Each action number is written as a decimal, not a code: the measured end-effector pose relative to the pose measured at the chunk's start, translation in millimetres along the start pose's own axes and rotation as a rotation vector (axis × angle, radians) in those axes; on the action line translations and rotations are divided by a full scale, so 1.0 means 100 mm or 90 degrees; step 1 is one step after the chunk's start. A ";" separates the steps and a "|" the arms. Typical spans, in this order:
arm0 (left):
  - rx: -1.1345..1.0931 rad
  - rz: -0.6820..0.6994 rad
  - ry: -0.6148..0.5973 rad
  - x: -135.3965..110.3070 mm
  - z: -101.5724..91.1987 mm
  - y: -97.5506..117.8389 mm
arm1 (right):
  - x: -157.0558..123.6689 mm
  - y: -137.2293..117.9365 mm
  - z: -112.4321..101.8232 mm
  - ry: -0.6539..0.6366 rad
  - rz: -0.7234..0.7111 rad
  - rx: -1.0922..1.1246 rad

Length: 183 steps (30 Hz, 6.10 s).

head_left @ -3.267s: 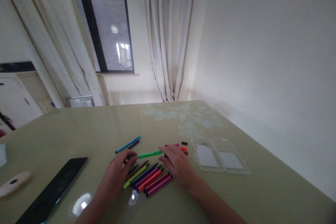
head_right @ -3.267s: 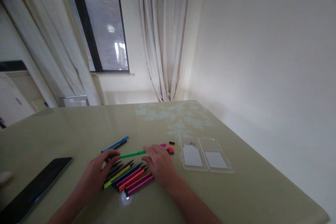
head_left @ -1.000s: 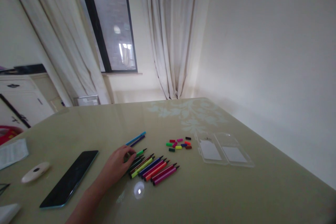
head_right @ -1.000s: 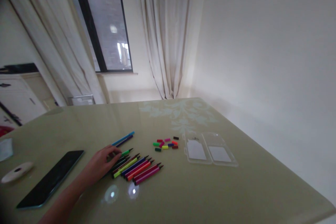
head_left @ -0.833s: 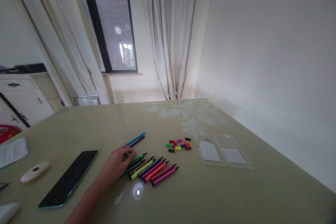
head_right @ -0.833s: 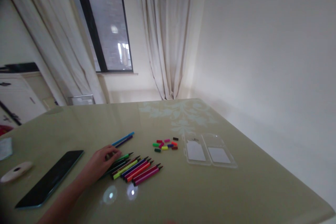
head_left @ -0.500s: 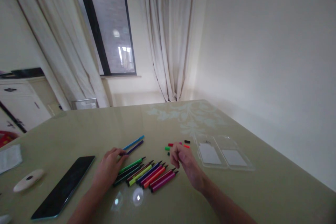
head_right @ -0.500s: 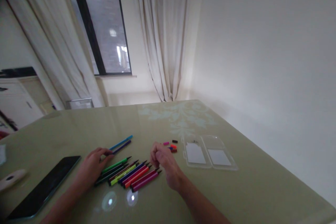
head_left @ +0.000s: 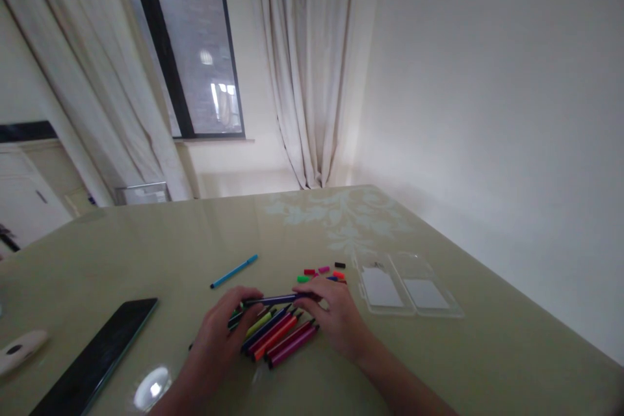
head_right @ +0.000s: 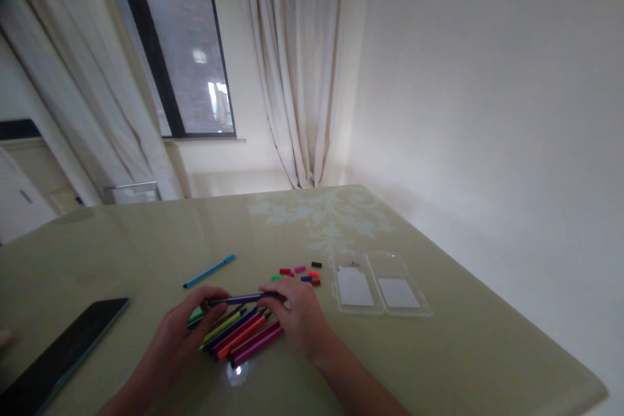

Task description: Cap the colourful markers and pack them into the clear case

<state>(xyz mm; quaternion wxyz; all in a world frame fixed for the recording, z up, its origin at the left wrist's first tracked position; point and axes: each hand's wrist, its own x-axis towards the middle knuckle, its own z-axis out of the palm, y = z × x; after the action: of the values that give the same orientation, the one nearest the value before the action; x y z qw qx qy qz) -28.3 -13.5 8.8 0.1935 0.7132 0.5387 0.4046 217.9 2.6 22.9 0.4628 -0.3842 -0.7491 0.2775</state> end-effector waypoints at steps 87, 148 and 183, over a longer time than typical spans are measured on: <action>0.207 -0.121 -0.081 0.24 -0.68 -0.97 | 0.16 0.55 -0.47 0.026 0.120 -0.382; 0.307 0.307 -0.116 -0.29 0.41 0.11 | 0.30 0.58 -0.30 -0.090 0.123 -0.533; 0.043 0.079 -0.061 -0.11 0.23 0.12 | 0.11 0.10 -0.34 -0.015 0.033 0.054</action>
<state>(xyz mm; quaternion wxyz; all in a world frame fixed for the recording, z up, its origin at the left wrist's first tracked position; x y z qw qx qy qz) -3.9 -24.5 -0.3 0.1696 0.7699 0.4969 0.3628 248.7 19.0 35.0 0.4622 -0.3801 -0.7319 0.3258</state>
